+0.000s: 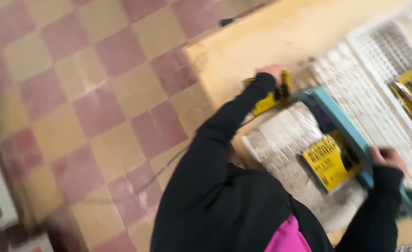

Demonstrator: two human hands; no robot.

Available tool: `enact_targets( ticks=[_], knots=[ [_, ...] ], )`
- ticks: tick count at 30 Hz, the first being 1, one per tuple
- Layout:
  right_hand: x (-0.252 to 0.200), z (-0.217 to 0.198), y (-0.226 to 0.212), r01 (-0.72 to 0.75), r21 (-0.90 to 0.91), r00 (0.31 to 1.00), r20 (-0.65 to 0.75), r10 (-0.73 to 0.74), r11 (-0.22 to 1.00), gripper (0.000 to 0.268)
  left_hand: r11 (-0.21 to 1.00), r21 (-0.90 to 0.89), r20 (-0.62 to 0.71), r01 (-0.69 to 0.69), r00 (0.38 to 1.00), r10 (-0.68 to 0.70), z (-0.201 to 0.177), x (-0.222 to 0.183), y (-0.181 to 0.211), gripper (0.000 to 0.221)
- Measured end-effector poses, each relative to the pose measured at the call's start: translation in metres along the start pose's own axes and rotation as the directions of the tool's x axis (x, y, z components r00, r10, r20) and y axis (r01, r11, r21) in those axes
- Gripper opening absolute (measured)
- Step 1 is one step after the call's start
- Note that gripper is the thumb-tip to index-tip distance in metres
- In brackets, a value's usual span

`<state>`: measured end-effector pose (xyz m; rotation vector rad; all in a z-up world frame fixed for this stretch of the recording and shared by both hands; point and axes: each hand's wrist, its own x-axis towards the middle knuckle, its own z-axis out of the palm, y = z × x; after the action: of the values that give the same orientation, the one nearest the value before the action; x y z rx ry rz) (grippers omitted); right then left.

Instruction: Sealing the tops of yellow plastic trash bags using a manual heat sealer machine.

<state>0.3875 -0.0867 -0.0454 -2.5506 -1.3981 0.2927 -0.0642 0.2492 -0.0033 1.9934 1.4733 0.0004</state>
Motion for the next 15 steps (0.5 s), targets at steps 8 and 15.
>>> enact_targets(
  ticks=[8,15],
  knots=[
    [-0.066,-0.038,-0.052,0.283,0.586,0.93,-0.362,-0.067,0.759,0.019,0.792,-0.191,-0.572,-0.581,0.721,0.391,-0.049,-0.114,-0.011,0.025],
    [-0.133,-0.034,-0.072,-0.006,0.467,0.976,-0.191,0.107,0.884,0.035,0.707,-0.293,-0.662,-0.643,0.67,0.335,-0.064,-0.216,-0.023,0.018]
  ],
)
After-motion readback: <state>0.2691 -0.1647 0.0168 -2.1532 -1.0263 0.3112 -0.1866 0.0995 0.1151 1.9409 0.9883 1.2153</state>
